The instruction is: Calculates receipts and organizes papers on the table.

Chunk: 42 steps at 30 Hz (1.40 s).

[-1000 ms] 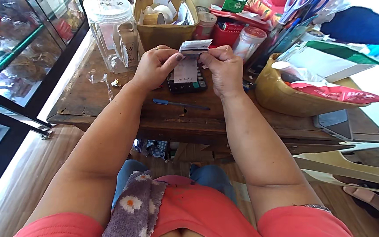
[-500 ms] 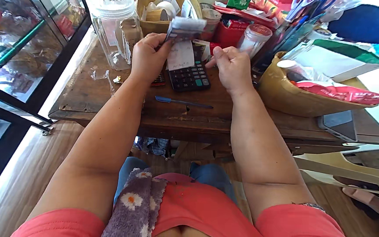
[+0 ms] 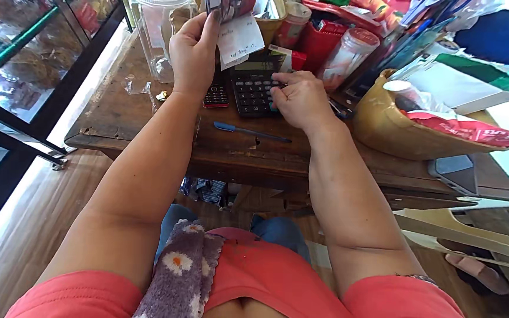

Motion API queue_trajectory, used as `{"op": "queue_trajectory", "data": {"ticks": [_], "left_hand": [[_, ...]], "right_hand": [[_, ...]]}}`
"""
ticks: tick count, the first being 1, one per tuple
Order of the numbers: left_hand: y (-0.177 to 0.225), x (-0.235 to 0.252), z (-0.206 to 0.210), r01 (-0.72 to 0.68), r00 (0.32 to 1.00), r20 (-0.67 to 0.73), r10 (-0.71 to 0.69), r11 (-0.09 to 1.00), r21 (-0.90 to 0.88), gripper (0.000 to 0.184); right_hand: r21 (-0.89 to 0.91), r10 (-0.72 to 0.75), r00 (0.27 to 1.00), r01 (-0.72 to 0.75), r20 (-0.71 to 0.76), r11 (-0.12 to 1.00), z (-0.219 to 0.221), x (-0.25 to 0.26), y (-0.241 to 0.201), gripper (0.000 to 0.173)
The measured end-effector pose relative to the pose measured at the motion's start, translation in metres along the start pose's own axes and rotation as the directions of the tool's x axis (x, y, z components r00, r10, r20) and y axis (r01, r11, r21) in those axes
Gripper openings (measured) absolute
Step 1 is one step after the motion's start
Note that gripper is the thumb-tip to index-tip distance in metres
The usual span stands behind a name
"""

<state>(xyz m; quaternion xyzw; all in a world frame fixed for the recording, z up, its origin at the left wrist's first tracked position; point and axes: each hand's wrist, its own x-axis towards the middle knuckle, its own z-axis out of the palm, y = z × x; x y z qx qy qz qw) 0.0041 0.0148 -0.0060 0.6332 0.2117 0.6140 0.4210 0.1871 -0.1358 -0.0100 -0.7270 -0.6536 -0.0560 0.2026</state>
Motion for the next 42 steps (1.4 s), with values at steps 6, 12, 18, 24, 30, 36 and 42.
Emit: {"op": "queue_trajectory", "data": {"ticks": [6, 12, 18, 24, 30, 36, 42], "left_hand": [[0.002, -0.001, 0.001, 0.006, 1.0, 0.002, -0.006, 1.0, -0.003, 0.023], [0.003, -0.003, 0.001, 0.011, 1.0, 0.012, -0.011, 1.0, 0.008, 0.023], [0.001, -0.003, 0.002, -0.001, 1.0, 0.009, 0.001, 1.0, -0.003, 0.023], [0.003, -0.003, 0.002, -0.008, 1.0, 0.024, 0.007, 1.0, 0.012, 0.022], [0.004, -0.007, 0.002, -0.021, 0.998, 0.066, 0.017, 0.998, 0.063, 0.022], [0.002, -0.009, 0.003, -0.122, 0.98, 0.182, 0.084, 0.971, 0.205, 0.023], [0.002, -0.01, 0.001, -0.175, 0.965, 0.24, 0.107, 0.944, 0.281, 0.026]], "right_hand": [[0.164, -0.224, 0.972, 0.233, -0.074, 0.959, 0.016, 0.0, -0.008, 0.039], [0.155, -0.299, 0.954, 0.295, -0.001, 0.943, 0.018, -0.001, -0.014, 0.045], [0.211, -0.328, 0.943, 0.332, -0.051, 0.919, 0.021, 0.001, -0.013, 0.05], [0.069, -0.148, 0.983, 0.141, 0.108, 0.988, 0.021, 0.002, -0.021, 0.057], [0.296, -0.05, 0.953, 0.142, -0.298, 0.945, 0.009, 0.001, -0.014, 0.044], [0.378, 0.044, 0.832, 0.203, -0.553, 0.903, 0.005, 0.002, 0.003, 0.029], [0.285, -0.114, 0.837, 0.306, -0.535, 0.908, 0.012, 0.0, -0.002, 0.021]]}}
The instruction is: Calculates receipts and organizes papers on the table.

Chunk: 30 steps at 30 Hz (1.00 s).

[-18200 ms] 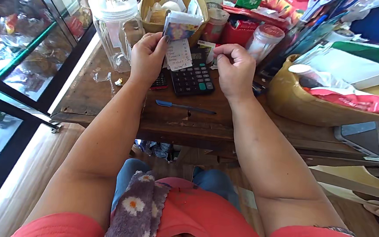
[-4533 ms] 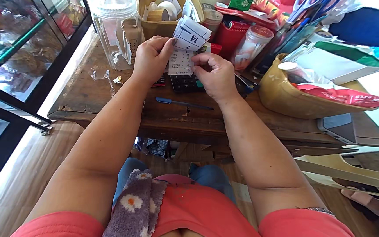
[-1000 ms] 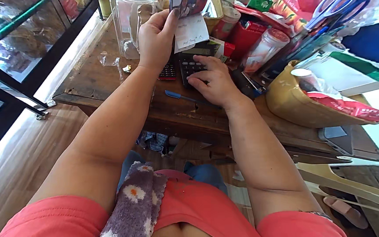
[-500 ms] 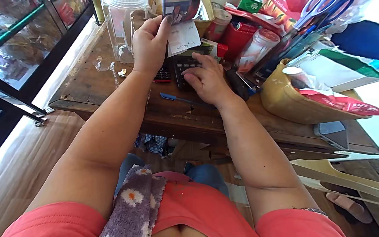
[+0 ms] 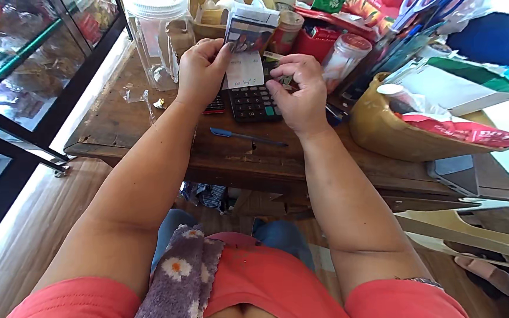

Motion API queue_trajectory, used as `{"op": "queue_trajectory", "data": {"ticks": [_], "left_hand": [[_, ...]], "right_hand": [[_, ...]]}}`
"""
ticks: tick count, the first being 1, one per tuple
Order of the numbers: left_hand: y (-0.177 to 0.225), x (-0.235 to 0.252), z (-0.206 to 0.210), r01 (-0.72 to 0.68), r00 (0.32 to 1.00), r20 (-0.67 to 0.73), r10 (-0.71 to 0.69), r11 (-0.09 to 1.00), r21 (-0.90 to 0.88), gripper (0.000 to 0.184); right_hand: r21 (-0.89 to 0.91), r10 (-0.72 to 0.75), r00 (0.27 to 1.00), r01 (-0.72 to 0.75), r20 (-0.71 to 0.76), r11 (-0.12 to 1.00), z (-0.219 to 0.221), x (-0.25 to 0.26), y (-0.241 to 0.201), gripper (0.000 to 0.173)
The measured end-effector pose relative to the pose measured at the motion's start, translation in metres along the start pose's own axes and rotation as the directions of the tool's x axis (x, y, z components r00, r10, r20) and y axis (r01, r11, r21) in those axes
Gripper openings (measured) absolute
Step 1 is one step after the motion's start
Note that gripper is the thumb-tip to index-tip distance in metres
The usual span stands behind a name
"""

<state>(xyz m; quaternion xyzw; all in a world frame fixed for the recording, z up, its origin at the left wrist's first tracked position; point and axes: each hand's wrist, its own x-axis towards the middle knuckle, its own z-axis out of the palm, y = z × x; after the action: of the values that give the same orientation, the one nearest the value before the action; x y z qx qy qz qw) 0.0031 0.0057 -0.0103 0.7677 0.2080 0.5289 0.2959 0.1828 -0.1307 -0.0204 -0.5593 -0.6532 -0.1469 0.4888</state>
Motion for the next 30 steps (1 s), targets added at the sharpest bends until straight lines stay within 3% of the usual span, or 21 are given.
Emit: {"op": "queue_trajectory", "data": {"ticks": [7, 16, 23, 30], "left_hand": [[-0.0001, -0.0013, 0.0005, -0.024, 1.0, 0.013, 0.024, 1.0, 0.001, 0.025], [-0.0008, -0.0018, 0.0015, -0.045, 0.999, 0.019, 0.045, 0.999, -0.028, 0.024], [-0.0013, -0.0019, 0.0012, -0.075, 0.997, 0.032, 0.075, 0.997, 0.001, 0.025], [0.004, -0.0041, 0.0008, -0.082, 0.989, 0.129, 0.077, 0.996, 0.041, 0.026]], "right_hand": [[-0.016, -0.081, 0.997, 0.081, 0.012, 0.997, 0.0074, -0.0015, -0.0034, 0.026], [0.026, 0.081, 0.99, -0.084, 0.111, 0.996, 0.002, 0.0005, -0.0055, 0.033], [0.024, 0.058, 0.994, -0.061, 0.088, 0.998, 0.003, -0.0001, -0.0054, 0.031], [0.095, 0.068, 0.997, -0.071, 0.034, 0.993, 0.0024, 0.0014, -0.0062, 0.031]]}}
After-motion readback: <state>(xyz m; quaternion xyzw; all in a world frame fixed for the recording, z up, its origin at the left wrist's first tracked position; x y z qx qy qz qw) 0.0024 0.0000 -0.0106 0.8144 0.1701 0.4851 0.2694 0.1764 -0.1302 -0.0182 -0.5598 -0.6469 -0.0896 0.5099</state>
